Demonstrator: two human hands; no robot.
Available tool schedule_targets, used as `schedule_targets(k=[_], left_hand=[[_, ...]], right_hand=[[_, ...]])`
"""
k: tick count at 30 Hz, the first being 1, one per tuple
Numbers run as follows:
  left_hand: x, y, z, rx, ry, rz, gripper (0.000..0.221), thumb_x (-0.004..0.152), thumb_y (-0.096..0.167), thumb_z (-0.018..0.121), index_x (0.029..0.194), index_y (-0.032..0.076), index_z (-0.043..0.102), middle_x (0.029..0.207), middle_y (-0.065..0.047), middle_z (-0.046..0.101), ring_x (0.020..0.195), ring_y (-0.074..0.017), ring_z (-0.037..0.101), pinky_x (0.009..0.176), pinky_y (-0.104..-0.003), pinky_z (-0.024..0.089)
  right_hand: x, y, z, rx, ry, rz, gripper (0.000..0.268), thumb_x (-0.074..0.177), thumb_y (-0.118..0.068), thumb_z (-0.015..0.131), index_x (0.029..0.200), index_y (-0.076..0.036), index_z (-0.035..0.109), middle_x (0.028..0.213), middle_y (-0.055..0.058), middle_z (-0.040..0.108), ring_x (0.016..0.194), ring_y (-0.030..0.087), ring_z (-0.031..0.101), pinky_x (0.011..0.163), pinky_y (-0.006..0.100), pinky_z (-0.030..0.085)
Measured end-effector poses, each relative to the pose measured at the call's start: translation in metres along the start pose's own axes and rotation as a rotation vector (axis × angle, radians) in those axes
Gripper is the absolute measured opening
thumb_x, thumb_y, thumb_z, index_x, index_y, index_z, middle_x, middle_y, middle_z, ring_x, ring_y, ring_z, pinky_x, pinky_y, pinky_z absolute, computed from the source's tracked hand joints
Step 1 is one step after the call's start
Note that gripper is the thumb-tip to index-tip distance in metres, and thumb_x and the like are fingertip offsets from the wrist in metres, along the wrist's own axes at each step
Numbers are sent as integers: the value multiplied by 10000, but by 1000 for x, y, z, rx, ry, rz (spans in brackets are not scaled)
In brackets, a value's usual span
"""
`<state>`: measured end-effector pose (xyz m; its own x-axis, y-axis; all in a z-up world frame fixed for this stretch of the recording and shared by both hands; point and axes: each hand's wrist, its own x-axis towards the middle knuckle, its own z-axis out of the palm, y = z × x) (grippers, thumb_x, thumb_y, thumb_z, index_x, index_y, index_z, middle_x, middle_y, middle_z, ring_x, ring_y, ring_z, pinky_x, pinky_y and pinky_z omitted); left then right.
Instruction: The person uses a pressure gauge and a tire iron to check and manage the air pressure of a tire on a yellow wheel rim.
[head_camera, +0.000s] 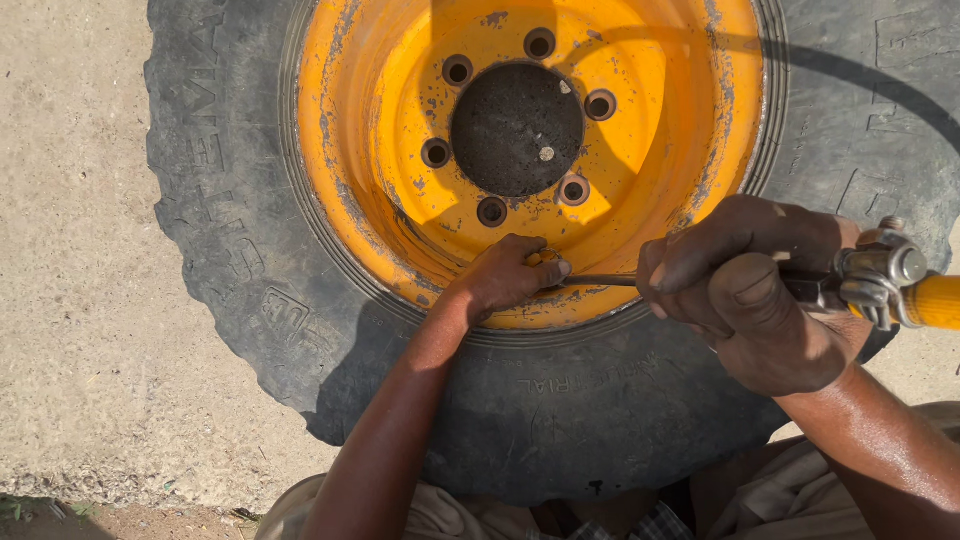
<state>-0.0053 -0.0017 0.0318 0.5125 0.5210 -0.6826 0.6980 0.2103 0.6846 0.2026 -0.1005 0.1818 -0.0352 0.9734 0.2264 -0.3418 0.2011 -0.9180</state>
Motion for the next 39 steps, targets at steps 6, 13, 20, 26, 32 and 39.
schedule_targets(k=[6, 13, 20, 26, 32, 39], left_hand=[[1, -7, -1, -2, -5, 47, 582, 900, 444, 704, 1274, 2, 653, 1141, -173, 763, 1074, -265, 743, 970, -386, 559], [13, -14, -1, -78, -74, -51, 638, 966, 611, 537, 1186, 63, 778, 1091, -158, 796, 1054, -278, 758, 931, -410, 583], [9, -16, -4, -41, -67, 65, 628, 841, 567, 697, 1222, 69, 729, 1137, -142, 781, 1095, -273, 735, 980, -411, 548], [13, -17, -3, -32, -27, 47, 726, 834, 514, 788, 1319, 0, 622, 1229, -197, 714, 1177, -303, 684, 1039, -413, 508], [16, -21, -1, -17, -39, 78, 769, 822, 535, 776, 1339, -12, 617, 1256, -197, 707, 1200, -299, 670, 1045, -408, 497], [15, -16, -4, -39, -93, 78, 670, 815, 537, 718, 1268, 42, 710, 1179, -153, 774, 1122, -281, 726, 990, -395, 542]], right_hand=[[1, -5, -17, -32, -118, 65, 366, 1073, -336, 562, 1029, 2, 694, 518, -28, 448, 455, 73, 390, 553, 343, 424], [5, -10, -20, -60, -239, 115, 280, 1077, -293, 553, 1080, -43, 680, 529, -45, 465, 460, 61, 399, 592, 349, 415], [3, -2, -38, -63, -223, 165, 347, 1065, -396, 560, 1032, -76, 689, 518, -57, 450, 510, 80, 390, 594, 352, 417], [-8, 4, -50, -77, -145, 227, 422, 1053, -474, 554, 1006, -79, 695, 518, -62, 399, 525, 96, 378, 627, 383, 417], [-9, 10, -59, -56, -199, 198, 398, 1065, -461, 530, 1032, -94, 681, 509, -65, 402, 510, 89, 389, 591, 356, 431], [2, 10, -54, -8, -291, 162, 348, 1085, -410, 507, 1095, -105, 673, 522, -69, 436, 516, 78, 404, 603, 349, 428]])
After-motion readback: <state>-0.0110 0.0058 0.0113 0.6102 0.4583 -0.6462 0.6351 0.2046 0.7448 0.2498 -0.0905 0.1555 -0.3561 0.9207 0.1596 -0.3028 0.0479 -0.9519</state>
